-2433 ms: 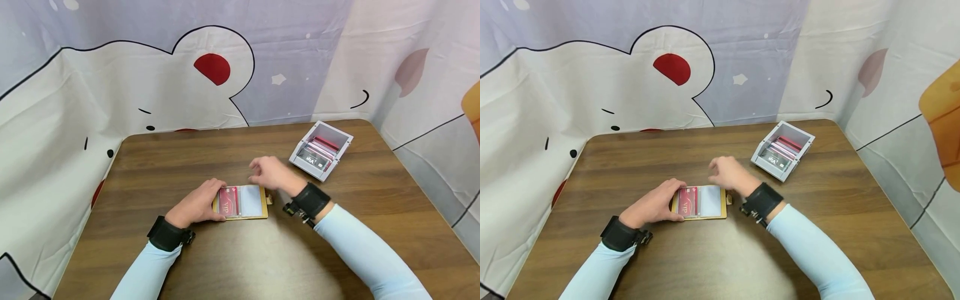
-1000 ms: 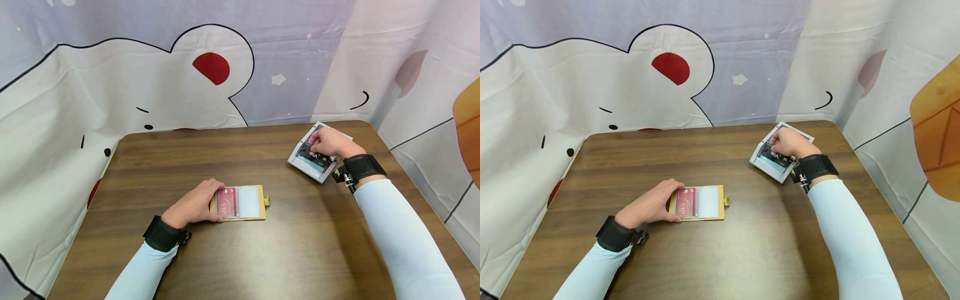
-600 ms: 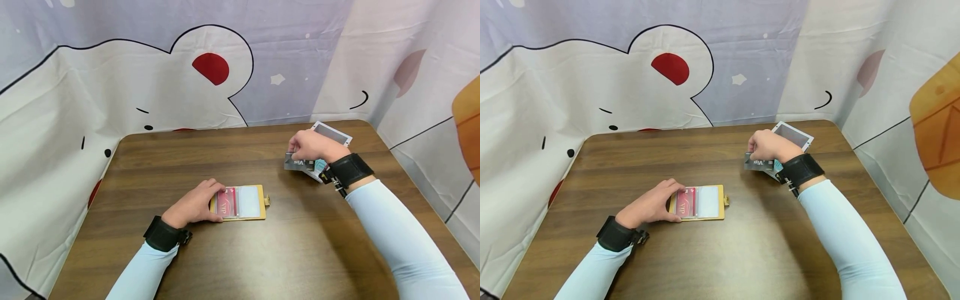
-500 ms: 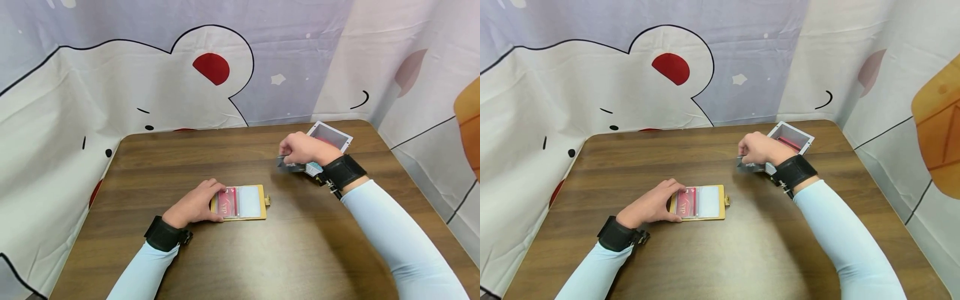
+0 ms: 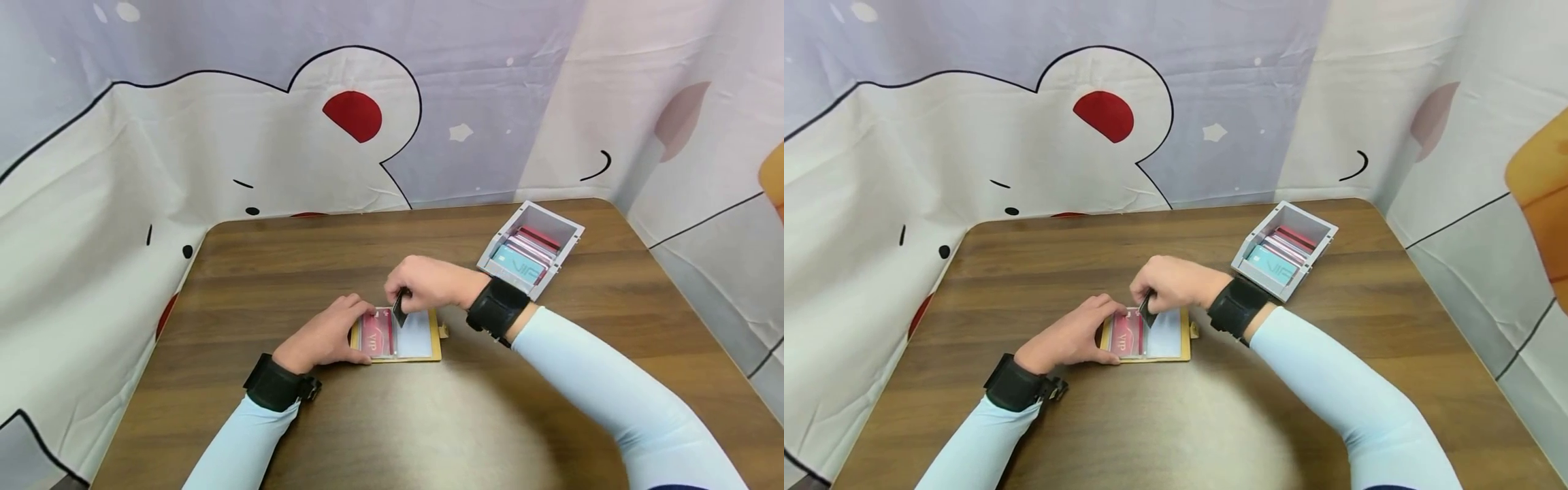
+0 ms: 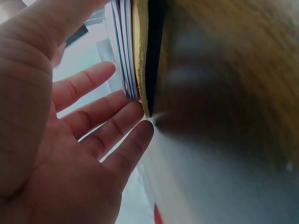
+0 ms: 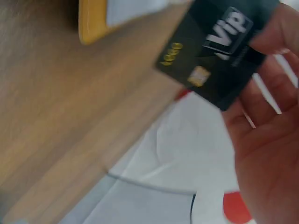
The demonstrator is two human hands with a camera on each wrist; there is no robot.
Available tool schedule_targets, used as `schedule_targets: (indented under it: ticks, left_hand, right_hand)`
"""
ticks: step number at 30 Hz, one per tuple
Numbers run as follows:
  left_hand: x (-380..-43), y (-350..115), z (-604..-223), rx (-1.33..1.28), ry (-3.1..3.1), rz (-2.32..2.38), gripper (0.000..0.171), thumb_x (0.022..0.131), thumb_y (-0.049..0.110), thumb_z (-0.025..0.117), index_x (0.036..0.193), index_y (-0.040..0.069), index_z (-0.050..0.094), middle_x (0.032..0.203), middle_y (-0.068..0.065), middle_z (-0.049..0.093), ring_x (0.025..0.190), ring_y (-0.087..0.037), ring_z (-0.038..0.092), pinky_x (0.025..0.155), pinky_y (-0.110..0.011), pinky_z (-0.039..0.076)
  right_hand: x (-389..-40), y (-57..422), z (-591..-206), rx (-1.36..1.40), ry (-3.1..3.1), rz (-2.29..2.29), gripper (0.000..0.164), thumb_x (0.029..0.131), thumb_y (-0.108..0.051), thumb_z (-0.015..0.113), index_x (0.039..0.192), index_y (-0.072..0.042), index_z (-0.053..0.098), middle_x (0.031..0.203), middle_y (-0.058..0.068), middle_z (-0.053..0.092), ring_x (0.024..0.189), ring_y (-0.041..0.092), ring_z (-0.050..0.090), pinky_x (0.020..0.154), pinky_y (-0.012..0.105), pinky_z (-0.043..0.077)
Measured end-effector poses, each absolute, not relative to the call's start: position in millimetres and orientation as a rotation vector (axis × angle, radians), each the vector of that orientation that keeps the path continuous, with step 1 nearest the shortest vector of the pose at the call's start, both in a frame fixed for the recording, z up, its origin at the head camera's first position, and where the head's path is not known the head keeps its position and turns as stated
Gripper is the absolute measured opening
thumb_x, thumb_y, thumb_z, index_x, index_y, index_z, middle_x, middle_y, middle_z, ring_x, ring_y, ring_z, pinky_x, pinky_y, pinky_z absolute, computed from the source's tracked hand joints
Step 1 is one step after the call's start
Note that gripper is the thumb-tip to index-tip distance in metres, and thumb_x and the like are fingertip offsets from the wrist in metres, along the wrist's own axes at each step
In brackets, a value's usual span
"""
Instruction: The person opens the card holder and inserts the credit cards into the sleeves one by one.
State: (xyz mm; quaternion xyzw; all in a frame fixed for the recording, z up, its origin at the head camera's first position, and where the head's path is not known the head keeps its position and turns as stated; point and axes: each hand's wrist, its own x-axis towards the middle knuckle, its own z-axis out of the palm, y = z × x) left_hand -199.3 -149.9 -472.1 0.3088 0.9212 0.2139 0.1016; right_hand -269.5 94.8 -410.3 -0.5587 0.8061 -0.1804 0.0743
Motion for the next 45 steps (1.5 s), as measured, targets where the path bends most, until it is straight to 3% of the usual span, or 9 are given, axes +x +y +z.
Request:
schedule_targets:
  ticks: [5,15,29,36,45]
  left_hand:
    - [-200.2,-149.9,-474.6,0.959,2.729,0.625,0.078,0.071,0.044,0.093,0.133,0.011,0.058,0.121,-0.001,0.056,0.115,-0.021,0.050,0.100,-0.038,0.050]
    - [-201.6,-151.0,-474.5,0.956,2.727,0.631,0.071,0.071,0.044,0.093,0.125,0.014,0.059,0.115,0.001,0.055,0.108,-0.019,0.048,0.095,-0.036,0.049]
    - [-202.2,-150.9,-475.2,0.931,2.715,0.674,0.078,0.071,0.042,0.094,0.132,0.010,0.058,0.121,-0.001,0.057,0.113,-0.020,0.051,0.100,-0.037,0.049]
    - [-202.5,-149.9,-475.6,0.939,2.714,0.683,0.079,0.070,0.041,0.094,0.133,0.010,0.058,0.123,-0.002,0.058,0.116,-0.021,0.051,0.102,-0.038,0.049]
    - [-201.4,-151.0,-475.4,0.947,2.723,0.707,0.078,0.068,0.040,0.096,0.130,0.010,0.059,0.120,-0.001,0.058,0.117,-0.022,0.052,0.103,-0.039,0.049]
  right_hand:
    - [-259.8,75.7,-423.4,-1.804,2.330,-0.476,0.022,0.077,0.002,0.059,0.079,-0.018,0.068,0.079,-0.006,0.063,0.078,0.009,0.054,0.074,0.023,0.046]
    - [-250.7,55.2,-430.4,-1.942,2.203,-0.363,0.022,0.078,0.003,0.062,0.073,-0.019,0.066,0.073,-0.010,0.059,0.078,0.008,0.055,0.075,0.021,0.044]
    - [-246.3,50.1,-436.4,-1.748,2.226,-0.258,0.027,0.075,0.003,0.068,0.067,-0.022,0.067,0.065,-0.017,0.053,0.064,-0.001,0.044,0.063,0.015,0.038]
    - [-248.6,53.7,-438.4,-1.662,2.255,-0.215,0.028,0.076,0.003,0.069,0.062,-0.021,0.062,0.061,-0.016,0.048,0.060,0.000,0.041,0.058,0.014,0.034]
    - [-247.9,60.4,-442.1,-1.663,2.271,-0.186,0.031,0.081,0.001,0.069,0.059,-0.021,0.063,0.079,-0.011,0.056,0.074,0.003,0.052,0.065,0.014,0.042]
